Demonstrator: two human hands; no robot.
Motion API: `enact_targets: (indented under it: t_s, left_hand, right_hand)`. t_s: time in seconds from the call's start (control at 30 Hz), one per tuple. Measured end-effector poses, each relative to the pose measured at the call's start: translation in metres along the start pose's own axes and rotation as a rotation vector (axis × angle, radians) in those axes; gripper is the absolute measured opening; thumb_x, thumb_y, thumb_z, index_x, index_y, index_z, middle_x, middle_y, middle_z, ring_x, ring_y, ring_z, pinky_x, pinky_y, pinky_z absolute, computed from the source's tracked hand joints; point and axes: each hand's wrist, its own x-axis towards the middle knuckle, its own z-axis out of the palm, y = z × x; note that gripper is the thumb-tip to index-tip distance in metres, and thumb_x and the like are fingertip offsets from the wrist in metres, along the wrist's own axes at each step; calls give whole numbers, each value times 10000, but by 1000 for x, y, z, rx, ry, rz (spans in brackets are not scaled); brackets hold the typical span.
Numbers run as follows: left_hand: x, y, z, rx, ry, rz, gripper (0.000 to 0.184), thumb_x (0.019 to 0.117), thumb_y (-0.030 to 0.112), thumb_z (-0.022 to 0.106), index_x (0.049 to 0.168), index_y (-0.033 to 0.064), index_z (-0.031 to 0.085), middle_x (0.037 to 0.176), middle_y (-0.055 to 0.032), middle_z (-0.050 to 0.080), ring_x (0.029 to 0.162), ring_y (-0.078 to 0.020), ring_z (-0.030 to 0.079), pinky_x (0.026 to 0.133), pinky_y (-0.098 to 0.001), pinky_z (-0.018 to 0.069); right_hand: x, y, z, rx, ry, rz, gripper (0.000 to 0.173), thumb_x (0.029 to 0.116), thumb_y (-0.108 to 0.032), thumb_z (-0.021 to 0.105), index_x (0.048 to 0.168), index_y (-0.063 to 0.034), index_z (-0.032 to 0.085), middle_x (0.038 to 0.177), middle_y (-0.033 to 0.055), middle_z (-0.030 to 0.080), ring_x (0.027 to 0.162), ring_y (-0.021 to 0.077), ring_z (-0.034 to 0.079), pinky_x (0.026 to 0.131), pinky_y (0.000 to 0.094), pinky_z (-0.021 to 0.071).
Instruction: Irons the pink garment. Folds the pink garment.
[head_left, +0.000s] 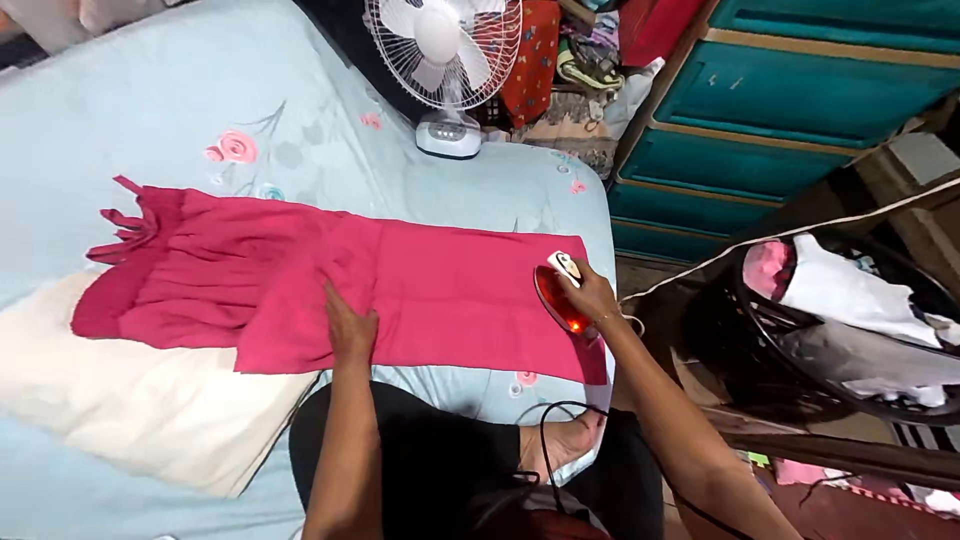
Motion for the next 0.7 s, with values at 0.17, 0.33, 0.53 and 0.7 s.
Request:
enact_targets:
  t_s: [0.17,0.33,0.53,0.7]
  left_hand:
    - [-5,3,-1,123,-89,0,1011,865,86,793,1614,-63,131,1584,-348,344,1461,-484,391,1185,-616,330]
    - [-6,6,-3,209,-179,21,845,901,9,700,1607,-35,236,1538,-349,411,1427,-502,424,1160,-646,337]
    - [42,32,-55,131,-235,16,491,957,17,635,1442,45,568,1334,-328,614,1274,-526,568,1045,-724,422]
    - [97,43,-95,41,97,134,540,959,-24,557,1488,-56,454,1436,-339,525,1369,-506,486,1133,-656,380]
  right_hand:
    - [76,-53,24,-81,-16,9,528,1050,-453,543,1437,-94,547,1160,272,696,1093,473,672,917,669,502]
    - [127,-81,39,-100,-53,-8,532,1047,-472,530,1449,-123,537,1201,260,689,1135,468,659,923,679,498]
    - [96,-69,33,-33,-321,-284,491,1015,-386,639,1430,-131,580,1187,237,695,1076,415,680,937,652,509]
    - [57,-107,59,-79,-546,-459,516,1002,-375,641,1419,-74,594,1179,226,704,1079,378,685,980,595,505]
